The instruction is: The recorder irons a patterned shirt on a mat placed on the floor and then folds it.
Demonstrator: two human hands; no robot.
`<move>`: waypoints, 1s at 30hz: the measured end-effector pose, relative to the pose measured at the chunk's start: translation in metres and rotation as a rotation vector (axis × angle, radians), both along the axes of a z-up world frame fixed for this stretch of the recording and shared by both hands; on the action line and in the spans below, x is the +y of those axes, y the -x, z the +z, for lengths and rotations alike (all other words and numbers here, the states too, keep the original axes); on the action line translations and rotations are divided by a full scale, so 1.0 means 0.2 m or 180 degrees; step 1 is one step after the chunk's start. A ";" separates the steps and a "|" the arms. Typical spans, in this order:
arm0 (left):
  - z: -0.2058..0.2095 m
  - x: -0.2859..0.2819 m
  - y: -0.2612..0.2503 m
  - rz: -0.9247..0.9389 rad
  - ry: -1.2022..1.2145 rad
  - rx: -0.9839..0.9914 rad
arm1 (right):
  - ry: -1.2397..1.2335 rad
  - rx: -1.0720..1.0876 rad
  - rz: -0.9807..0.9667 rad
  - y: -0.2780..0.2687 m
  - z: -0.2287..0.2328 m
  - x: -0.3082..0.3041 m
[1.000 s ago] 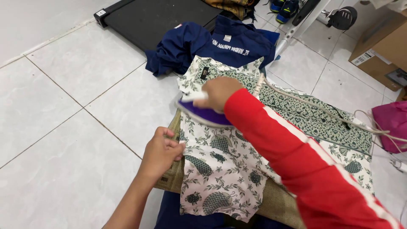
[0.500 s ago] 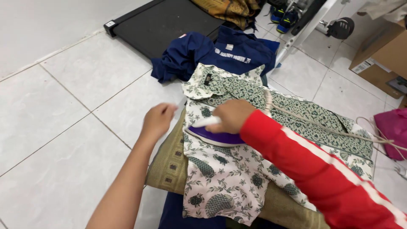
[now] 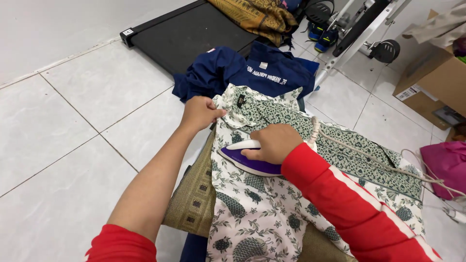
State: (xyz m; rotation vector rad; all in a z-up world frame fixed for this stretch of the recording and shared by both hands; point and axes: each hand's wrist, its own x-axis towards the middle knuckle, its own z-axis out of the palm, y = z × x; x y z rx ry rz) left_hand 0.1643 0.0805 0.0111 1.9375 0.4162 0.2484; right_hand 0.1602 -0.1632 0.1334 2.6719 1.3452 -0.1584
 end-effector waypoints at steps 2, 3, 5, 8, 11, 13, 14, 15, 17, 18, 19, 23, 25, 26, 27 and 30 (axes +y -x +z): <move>0.02 -0.01 -0.01 0.0044 -0.0461 -0.0170 | -0.0006 0.0025 -0.0159 -0.01 0.00 0.02; 0.03 -0.02 -0.02 0.0087 -0.0926 -0.0342 | -0.0016 0.0047 -0.0317 -0.01 0.00 0.03; 0.04 -0.04 -0.03 0.0105 -0.1155 -0.0414 | -0.0094 0.0110 -0.0503 -0.04 -0.01 0.05; 0.07 -0.03 -0.03 0.0105 -0.1254 -0.0314 | -0.0045 0.0208 -0.0144 -0.04 0.02 0.09; 0.07 -0.01 -0.05 0.0077 -0.0974 -0.0112 | 0.0180 0.0270 0.0172 -0.04 0.03 0.15; 0.03 0.00 -0.07 0.0070 -0.0855 -0.0078 | 0.0250 0.0300 -0.0050 -0.05 0.00 0.18; 0.01 0.02 -0.09 0.0050 -0.0943 -0.0012 | 0.0000 0.0125 -0.0383 -0.07 -0.03 0.20; -0.02 0.04 -0.10 0.0029 -0.1031 0.0055 | -0.0250 -0.0049 -0.0716 -0.08 -0.05 0.22; -0.05 0.08 -0.07 0.0146 -0.1453 0.0187 | -0.0225 0.0017 -0.0412 -0.09 -0.03 0.24; -0.06 0.10 -0.07 0.0252 -0.1855 0.0298 | -0.0182 0.0062 -0.0123 -0.10 -0.01 0.24; 0.02 0.06 0.06 0.0250 -0.1867 0.0291 | -0.0195 0.0057 -0.0126 -0.09 0.00 0.26; 0.27 -0.21 0.54 -0.0263 -0.1667 0.1348 | -0.0227 -0.0095 -0.0419 -0.15 -0.05 0.30; 0.28 -0.32 0.73 -0.0797 -0.1111 0.1958 | -0.0415 -0.0193 -0.0620 -0.17 -0.09 0.33; 0.24 -0.35 0.79 -0.0826 -0.0772 0.1866 | -0.0420 -0.0203 -0.0738 -0.17 -0.09 0.34; 0.20 -0.39 0.86 -0.0851 -0.0435 0.1769 | -0.0425 -0.0213 -0.0855 -0.17 -0.09 0.36; 0.10 -0.41 0.93 -0.0571 0.0277 0.1512 | -0.0315 -0.0184 -0.0905 -0.13 -0.05 0.32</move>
